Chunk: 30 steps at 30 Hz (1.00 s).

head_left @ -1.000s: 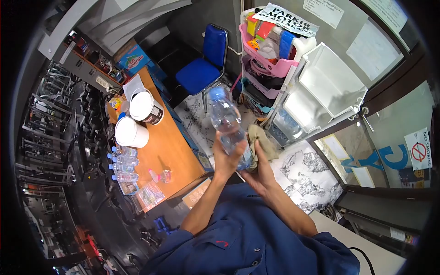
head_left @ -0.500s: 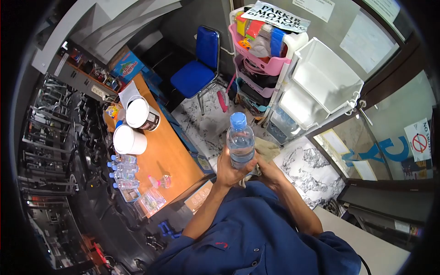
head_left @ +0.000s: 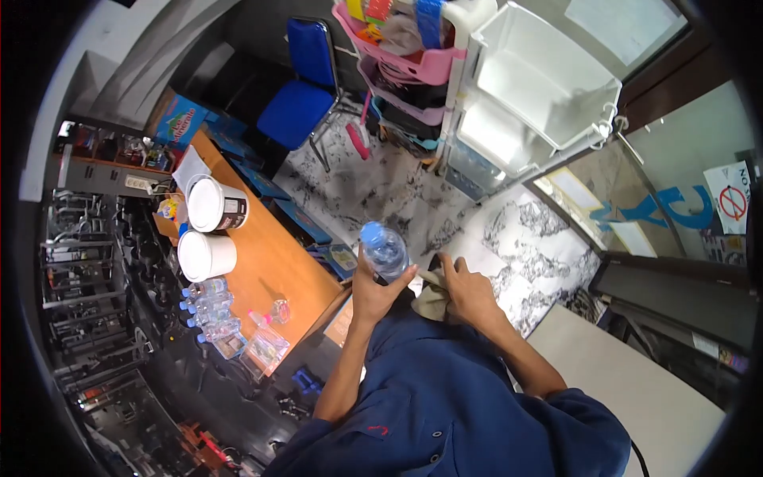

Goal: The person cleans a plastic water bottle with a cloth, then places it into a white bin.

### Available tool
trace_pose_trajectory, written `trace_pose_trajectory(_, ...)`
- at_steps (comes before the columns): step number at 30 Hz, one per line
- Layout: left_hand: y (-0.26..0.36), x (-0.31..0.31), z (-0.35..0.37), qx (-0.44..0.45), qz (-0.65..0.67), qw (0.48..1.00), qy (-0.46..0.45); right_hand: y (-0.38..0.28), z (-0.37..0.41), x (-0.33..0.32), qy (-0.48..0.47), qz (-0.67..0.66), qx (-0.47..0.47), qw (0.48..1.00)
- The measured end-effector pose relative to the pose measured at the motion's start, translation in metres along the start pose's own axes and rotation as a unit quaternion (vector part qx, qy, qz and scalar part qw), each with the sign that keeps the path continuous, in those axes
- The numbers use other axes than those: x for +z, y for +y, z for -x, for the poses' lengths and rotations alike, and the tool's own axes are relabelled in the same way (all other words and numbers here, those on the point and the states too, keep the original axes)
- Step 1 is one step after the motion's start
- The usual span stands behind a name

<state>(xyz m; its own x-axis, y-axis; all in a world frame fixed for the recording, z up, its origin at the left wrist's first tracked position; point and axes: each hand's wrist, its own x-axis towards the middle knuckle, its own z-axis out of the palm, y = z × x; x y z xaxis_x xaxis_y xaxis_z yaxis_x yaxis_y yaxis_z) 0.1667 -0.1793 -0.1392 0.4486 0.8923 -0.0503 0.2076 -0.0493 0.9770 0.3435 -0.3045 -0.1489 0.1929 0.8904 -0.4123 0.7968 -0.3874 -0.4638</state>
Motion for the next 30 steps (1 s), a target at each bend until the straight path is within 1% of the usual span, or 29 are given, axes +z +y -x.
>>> trace_pose_trajectory(1,-0.005,0.004,-0.001,-0.005,0.005,1.000,-0.009,0.004,-0.002,0.002,0.020,-0.001,-0.040,0.999)
trace_pose_trajectory(2,-0.009,0.008,-0.003,-0.010,0.011,1.000,-0.015,0.006,-0.004,0.001,0.011,-0.007,-0.036,0.999)
trace_pose_trajectory(3,-0.011,0.013,-0.005,0.001,-0.006,1.000,-0.018,0.002,-0.007,-0.005,0.002,-0.013,-0.034,0.999)
trace_pose_trajectory(4,-0.011,0.017,-0.006,-0.006,-0.020,0.999,-0.034,-0.001,-0.011,-0.008,-0.008,-0.019,-0.031,0.999)
trace_pose_trajectory(6,-0.003,0.025,-0.011,-0.021,-0.044,0.997,-0.064,0.000,-0.023,-0.004,0.035,-0.049,-0.031,0.998)
trace_pose_trajectory(7,-0.002,0.030,-0.013,-0.063,-0.034,0.995,-0.073,0.001,-0.030,-0.002,0.056,-0.068,-0.037,0.995)
trace_pose_trajectory(8,-0.008,0.036,-0.015,-0.054,-0.035,0.995,-0.074,0.001,-0.038,0.003,0.076,-0.087,-0.044,0.992)
trace_pose_trajectory(9,-0.014,0.041,-0.017,-0.046,-0.038,0.995,-0.075,0.003,-0.046,0.010,0.126,-0.103,-0.038,0.986)
trace_pose_trajectory(11,-0.030,0.048,-0.023,-0.041,-0.038,0.996,-0.074,0.012,-0.060,0.025,0.148,-0.121,-0.032,0.981)
trace_pose_trajectory(13,-0.041,0.055,-0.035,-0.023,-0.077,0.993,-0.085,0.020,-0.074,0.034,0.164,-0.130,-0.029,0.977)
trace_pose_trajectory(14,-0.045,0.057,-0.042,-0.014,-0.097,0.991,-0.094,0.026,-0.084,0.044,0.177,-0.161,-0.028,0.971)
trace_pose_trajectory(15,-0.052,0.060,-0.047,-0.031,-0.085,0.989,-0.120,0.033,-0.095,0.058,0.191,-0.191,-0.027,0.962)
trace_pose_trajectory(16,-0.064,0.063,-0.055,-0.027,-0.092,0.985,-0.140,0.041,-0.106,0.072,0.207,-0.221,-0.025,0.953)
trace_pose_trajectory(17,-0.080,0.067,-0.063,-0.020,-0.099,0.982,-0.161,0.051,-0.115,0.086,0.184,-0.237,-0.006,0.954)
trace_pose_trajectory(18,-0.099,0.071,-0.073,-0.012,-0.106,0.978,-0.181,0.064,-0.129,0.108,0.197,-0.331,0.023,0.922)
trace_pose_trajectory(19,-0.119,0.073,-0.085,-0.005,-0.117,0.965,-0.236,0.080,-0.143,0.141,0.207,-0.422,0.054,0.881)
trace_pose_trajectory(20,-0.136,0.079,-0.094,0.003,-0.136,0.960,-0.244,0.100,-0.155,0.176,0.194,-0.493,0.078,0.844)
trace_pose_trajectory(22,-0.160,0.094,-0.114,0.017,-0.171,0.948,-0.267,0.158,-0.178,0.255,0.155,-0.639,0.071,0.750)
trace_pose_trajectory(23,-0.179,0.097,-0.119,0.024,-0.172,0.948,-0.267,0.186,-0.188,0.286,0.154,-0.679,0.065,0.715)
trace_pose_trajectory(24,-0.200,0.098,-0.118,0.016,-0.161,0.953,-0.254,0.203,-0.207,0.299,0.206,-0.625,0.081,0.749)
trace_pose_trajectory(25,-0.221,0.097,-0.117,0.008,-0.152,0.958,-0.242,0.218,-0.234,0.302,0.274,-0.509,0.100,0.810)
trace_pose_trajectory(26,-0.239,0.095,-0.115,-0.003,-0.142,0.963,-0.230,0.234,-0.261,0.308,0.331,-0.392,0.130,0.848)
trace_pose_trajectory(27,-0.256,0.091,-0.109,-0.028,-0.157,0.961,-0.224,0.251,-0.288,0.313,0.377,-0.303,0.160,0.860)
trace_pose_trajectory(28,-0.279,0.085,-0.100,-0.073,-0.141,0.962,-0.221,0.271,-0.314,0.315,0.420,-0.245,0.191,0.853)
trace_pose_trajectory(30,-0.324,0.068,-0.066,-0.170,-0.111,0.956,-0.213,0.307,-0.357,0.310,0.490,-0.166,0.256,0.817)
